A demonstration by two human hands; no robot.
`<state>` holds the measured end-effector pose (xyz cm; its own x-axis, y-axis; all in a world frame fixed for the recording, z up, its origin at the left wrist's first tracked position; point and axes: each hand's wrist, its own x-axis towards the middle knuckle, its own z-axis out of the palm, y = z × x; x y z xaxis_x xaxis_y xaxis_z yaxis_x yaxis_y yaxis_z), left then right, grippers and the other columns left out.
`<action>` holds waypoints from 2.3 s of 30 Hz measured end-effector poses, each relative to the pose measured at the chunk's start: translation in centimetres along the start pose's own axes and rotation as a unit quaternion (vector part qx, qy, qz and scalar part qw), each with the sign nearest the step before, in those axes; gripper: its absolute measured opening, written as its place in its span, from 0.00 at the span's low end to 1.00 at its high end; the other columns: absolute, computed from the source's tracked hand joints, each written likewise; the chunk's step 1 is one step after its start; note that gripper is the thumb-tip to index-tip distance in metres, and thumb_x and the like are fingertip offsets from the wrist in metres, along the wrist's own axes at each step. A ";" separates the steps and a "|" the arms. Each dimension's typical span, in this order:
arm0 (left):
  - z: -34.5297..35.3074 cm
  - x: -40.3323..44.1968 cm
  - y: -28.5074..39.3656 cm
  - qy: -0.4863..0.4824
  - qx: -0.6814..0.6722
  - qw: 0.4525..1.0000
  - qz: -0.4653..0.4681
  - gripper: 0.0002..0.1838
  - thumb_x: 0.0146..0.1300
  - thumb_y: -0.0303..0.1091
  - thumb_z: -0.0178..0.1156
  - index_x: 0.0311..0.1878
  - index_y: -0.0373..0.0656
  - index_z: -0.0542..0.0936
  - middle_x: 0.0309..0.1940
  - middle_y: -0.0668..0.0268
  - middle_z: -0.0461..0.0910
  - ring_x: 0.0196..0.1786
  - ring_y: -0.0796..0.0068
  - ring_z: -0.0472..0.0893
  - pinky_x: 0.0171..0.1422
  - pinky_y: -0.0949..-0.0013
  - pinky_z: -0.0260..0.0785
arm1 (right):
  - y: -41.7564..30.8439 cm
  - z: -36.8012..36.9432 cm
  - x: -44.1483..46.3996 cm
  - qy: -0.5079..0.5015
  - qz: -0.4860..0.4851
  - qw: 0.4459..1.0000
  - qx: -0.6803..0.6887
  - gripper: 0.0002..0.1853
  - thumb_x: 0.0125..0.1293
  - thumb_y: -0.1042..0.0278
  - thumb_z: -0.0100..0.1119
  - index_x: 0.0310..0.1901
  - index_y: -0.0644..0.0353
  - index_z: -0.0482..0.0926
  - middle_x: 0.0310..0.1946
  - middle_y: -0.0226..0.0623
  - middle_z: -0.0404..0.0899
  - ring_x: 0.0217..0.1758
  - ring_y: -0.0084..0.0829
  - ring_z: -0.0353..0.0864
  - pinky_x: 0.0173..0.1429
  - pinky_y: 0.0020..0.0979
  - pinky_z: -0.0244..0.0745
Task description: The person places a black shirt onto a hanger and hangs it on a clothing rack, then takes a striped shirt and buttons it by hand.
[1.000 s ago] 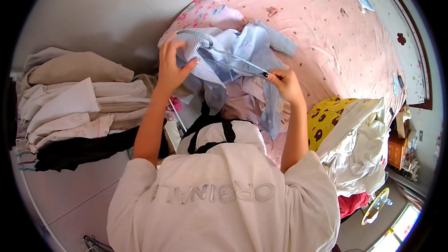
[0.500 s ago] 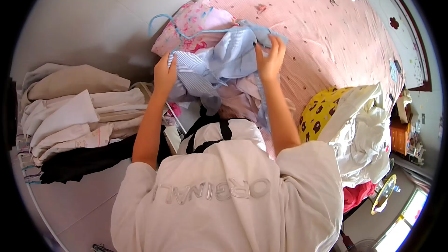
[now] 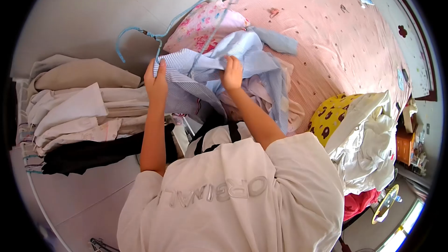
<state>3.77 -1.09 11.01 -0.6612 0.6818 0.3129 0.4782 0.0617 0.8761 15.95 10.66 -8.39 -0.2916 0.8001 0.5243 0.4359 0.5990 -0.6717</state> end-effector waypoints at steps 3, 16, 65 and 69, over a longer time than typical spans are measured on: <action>-1.7 -0.7 1.3 -0.008 -0.004 1.000 0.015 0.12 0.60 0.35 0.50 0.37 0.34 0.73 0.24 0.65 0.73 0.29 0.80 0.69 0.37 0.76 0.62 | 2.1 -0.9 2.2 -0.085 -0.003 0.992 0.090 0.21 0.40 0.83 0.51 0.41 0.61 0.72 0.39 0.43 0.73 0.44 0.44 0.71 0.48 0.36 0.66; -5.8 -0.6 -0.6 -0.112 0.052 0.977 0.173 0.08 0.53 0.29 0.56 0.34 0.36 0.75 0.24 0.60 0.74 0.26 0.69 0.74 0.32 0.74 0.64 | 2.1 -16.1 18.9 -0.311 -0.075 0.941 0.110 0.08 0.54 0.77 0.50 0.36 0.66 0.74 0.27 0.38 0.74 0.28 0.26 0.70 0.34 0.26 0.67; -3.6 -2.4 3.8 0.013 0.022 0.946 0.324 0.23 0.44 0.27 0.61 0.47 0.33 0.70 0.29 0.61 0.72 0.28 0.70 0.71 0.35 0.71 0.65 | -12.3 -24.0 15.5 -0.223 -0.099 0.965 0.099 0.07 0.53 0.71 0.57 0.28 0.67 0.73 0.13 0.33 0.59 0.17 0.19 0.55 0.21 0.23 0.54; -4.8 -3.4 0.3 0.180 0.031 0.948 0.262 0.23 0.44 0.29 0.63 0.44 0.36 0.67 0.38 0.59 0.69 0.37 0.66 0.70 0.42 0.71 0.64 | -13.0 -25.9 15.9 -0.182 -0.100 0.973 0.103 0.07 0.54 0.70 0.57 0.29 0.67 0.74 0.13 0.27 0.62 0.18 0.17 0.56 0.22 0.21 0.54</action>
<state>3.38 -6.87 11.96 -0.4732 0.3385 0.8133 0.8207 -0.1662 0.5467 27.73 14.77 22.21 -0.6516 0.6034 0.4597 0.1703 0.7069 -0.6865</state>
